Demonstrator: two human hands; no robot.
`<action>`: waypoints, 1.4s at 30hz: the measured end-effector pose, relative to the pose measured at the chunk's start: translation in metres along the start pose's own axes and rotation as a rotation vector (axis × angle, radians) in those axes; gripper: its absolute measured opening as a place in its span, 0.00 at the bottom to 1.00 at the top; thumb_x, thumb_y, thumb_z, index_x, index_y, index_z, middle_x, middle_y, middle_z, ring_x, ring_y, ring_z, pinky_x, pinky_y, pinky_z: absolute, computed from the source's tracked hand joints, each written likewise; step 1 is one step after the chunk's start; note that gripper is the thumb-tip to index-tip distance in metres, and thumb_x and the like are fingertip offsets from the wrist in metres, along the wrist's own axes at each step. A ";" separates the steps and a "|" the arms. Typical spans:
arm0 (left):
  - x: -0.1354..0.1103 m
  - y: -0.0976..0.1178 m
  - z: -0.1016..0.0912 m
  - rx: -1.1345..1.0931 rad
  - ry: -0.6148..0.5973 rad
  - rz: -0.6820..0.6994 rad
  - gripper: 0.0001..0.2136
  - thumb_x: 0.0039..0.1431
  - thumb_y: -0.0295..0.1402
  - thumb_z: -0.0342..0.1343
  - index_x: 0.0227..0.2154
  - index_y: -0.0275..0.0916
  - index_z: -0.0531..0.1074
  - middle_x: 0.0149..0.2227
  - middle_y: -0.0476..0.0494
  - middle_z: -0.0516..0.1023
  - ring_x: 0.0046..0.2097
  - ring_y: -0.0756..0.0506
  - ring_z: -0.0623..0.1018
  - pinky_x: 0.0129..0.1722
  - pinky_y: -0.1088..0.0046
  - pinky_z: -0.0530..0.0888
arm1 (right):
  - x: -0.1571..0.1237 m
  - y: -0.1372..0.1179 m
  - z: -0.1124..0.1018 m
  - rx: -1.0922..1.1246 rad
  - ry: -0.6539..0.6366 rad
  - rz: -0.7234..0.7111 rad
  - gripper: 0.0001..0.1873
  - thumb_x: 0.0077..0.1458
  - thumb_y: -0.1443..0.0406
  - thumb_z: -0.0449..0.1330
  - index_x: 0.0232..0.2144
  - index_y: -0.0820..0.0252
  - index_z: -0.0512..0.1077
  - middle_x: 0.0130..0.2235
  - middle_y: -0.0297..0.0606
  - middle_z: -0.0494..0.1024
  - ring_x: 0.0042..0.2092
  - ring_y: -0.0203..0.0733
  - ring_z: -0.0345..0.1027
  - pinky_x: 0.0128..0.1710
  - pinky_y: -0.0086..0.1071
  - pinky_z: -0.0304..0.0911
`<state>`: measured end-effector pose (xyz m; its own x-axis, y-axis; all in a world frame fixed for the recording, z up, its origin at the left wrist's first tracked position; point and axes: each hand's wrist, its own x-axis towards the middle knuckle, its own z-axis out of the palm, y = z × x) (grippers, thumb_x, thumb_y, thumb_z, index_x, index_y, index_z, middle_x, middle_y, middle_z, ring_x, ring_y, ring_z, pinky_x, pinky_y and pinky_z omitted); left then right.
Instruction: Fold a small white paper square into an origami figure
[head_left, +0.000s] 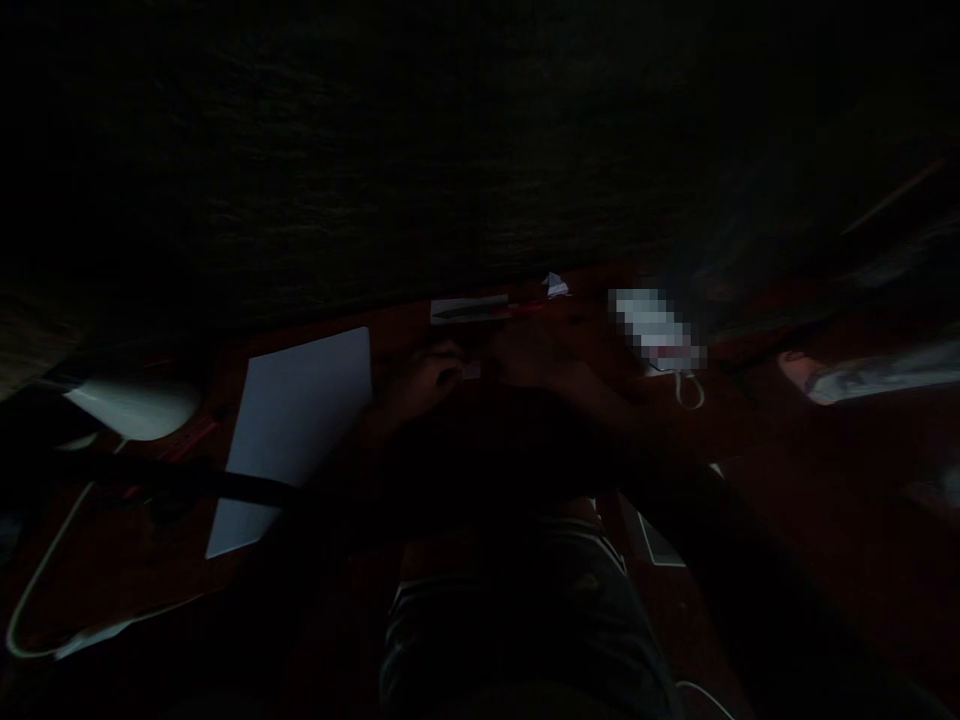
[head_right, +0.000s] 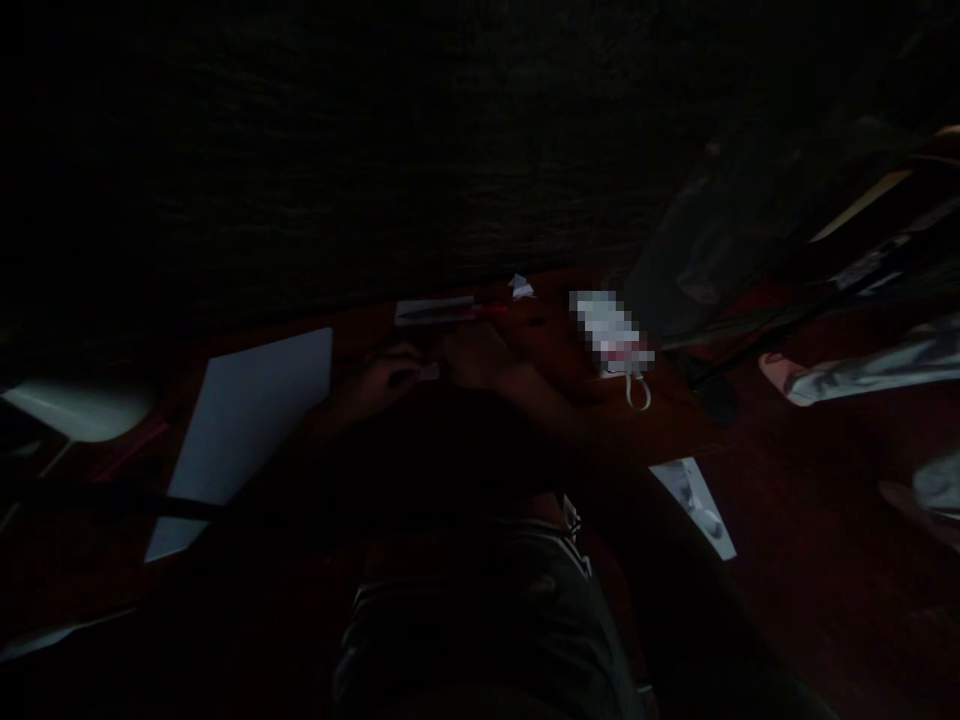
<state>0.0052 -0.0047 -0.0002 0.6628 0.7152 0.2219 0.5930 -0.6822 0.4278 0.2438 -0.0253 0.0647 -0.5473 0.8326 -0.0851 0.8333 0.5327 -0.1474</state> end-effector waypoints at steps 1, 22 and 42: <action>0.000 0.000 0.000 0.004 0.002 0.003 0.12 0.71 0.24 0.61 0.48 0.44 0.88 0.56 0.42 0.87 0.60 0.38 0.86 0.65 0.50 0.83 | 0.001 0.001 0.001 0.009 -0.001 -0.007 0.27 0.73 0.68 0.62 0.67 0.42 0.86 0.59 0.47 0.91 0.60 0.60 0.86 0.55 0.45 0.77; 0.005 0.001 0.004 -0.053 0.017 -0.012 0.12 0.71 0.22 0.62 0.46 0.43 0.87 0.57 0.42 0.87 0.61 0.40 0.86 0.65 0.54 0.82 | -0.002 0.021 0.037 0.121 0.066 0.089 0.22 0.70 0.67 0.64 0.59 0.45 0.90 0.59 0.43 0.91 0.58 0.59 0.86 0.60 0.48 0.77; 0.007 0.005 0.005 -0.054 0.029 -0.022 0.12 0.71 0.22 0.60 0.44 0.43 0.87 0.54 0.42 0.88 0.58 0.40 0.86 0.63 0.53 0.83 | 0.001 0.022 0.045 0.074 0.097 0.128 0.24 0.71 0.66 0.60 0.60 0.44 0.90 0.56 0.41 0.93 0.54 0.55 0.88 0.57 0.45 0.77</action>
<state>0.0147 -0.0039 -0.0005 0.6360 0.7346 0.2365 0.5813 -0.6575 0.4793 0.2578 -0.0194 0.0165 -0.4237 0.9057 -0.0128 0.8859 0.4114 -0.2144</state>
